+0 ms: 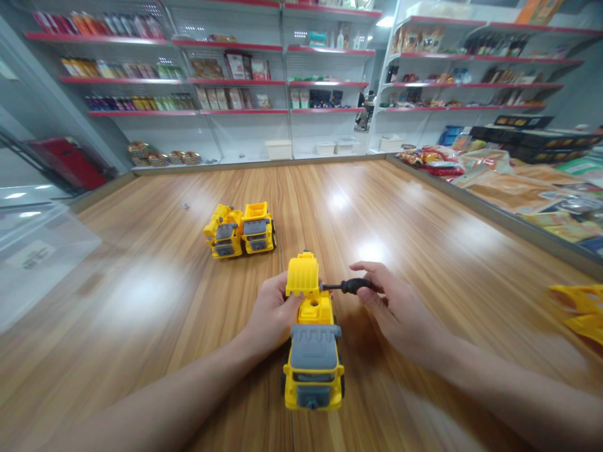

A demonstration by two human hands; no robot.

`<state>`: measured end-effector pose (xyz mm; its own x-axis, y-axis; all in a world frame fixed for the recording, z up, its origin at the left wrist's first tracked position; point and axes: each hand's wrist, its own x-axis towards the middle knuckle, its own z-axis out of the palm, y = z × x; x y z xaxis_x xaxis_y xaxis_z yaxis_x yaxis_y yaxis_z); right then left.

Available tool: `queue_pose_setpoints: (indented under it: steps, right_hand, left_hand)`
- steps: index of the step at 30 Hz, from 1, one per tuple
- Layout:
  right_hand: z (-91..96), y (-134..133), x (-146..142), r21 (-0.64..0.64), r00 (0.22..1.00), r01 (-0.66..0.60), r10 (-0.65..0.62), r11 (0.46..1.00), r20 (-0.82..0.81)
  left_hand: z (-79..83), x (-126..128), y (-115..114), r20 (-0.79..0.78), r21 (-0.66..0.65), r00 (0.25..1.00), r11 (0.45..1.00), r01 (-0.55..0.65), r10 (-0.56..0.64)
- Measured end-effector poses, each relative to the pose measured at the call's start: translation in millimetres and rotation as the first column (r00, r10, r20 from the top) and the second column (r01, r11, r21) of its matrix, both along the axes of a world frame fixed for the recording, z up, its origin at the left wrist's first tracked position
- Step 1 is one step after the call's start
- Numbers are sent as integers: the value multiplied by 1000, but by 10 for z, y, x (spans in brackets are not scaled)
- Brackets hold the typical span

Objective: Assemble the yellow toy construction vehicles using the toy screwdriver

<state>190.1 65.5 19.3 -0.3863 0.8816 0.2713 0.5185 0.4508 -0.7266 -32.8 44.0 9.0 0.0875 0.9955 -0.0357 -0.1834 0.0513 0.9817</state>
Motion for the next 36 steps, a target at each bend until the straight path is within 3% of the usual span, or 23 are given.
queue_pose_setpoints:
  steps: [3,7,14,20,26,31,36]
  right_hand:
    - [2,-7,10,22,999,-21,21,1000,-30]
    - [47,12,17,-54,998,-28,31,998,53]
    - [22,-16,8,26,999,-54,54,998,-9]
    - [87,-19,21,20,990,-63,60,998,130]
    - [17,1,7,22,1000,6,-6,1000,-10]
    - [75,3,13,-62,999,-21,23,998,34]
    - [80,-1,-3,-12,999,-23,23,1000,36]
  left_hand:
    - [-5,1,4,2,-5,1000,1000,-4,4]
    - [-8,-2,8,6,-11,1000,1000,-18,18]
    - [11,2,-10,1,-11,1000,1000,-8,8]
    - [-21,-7,3,17,-20,1000,1000,-20,21]
    - [-24,-1,-4,25,-28,1000,1000,-6,7]
    - [-12,4,-7,13,-36,1000,999,-21,22]
    - [-18,3,-2,18,-24,1000,1000,-17,18]
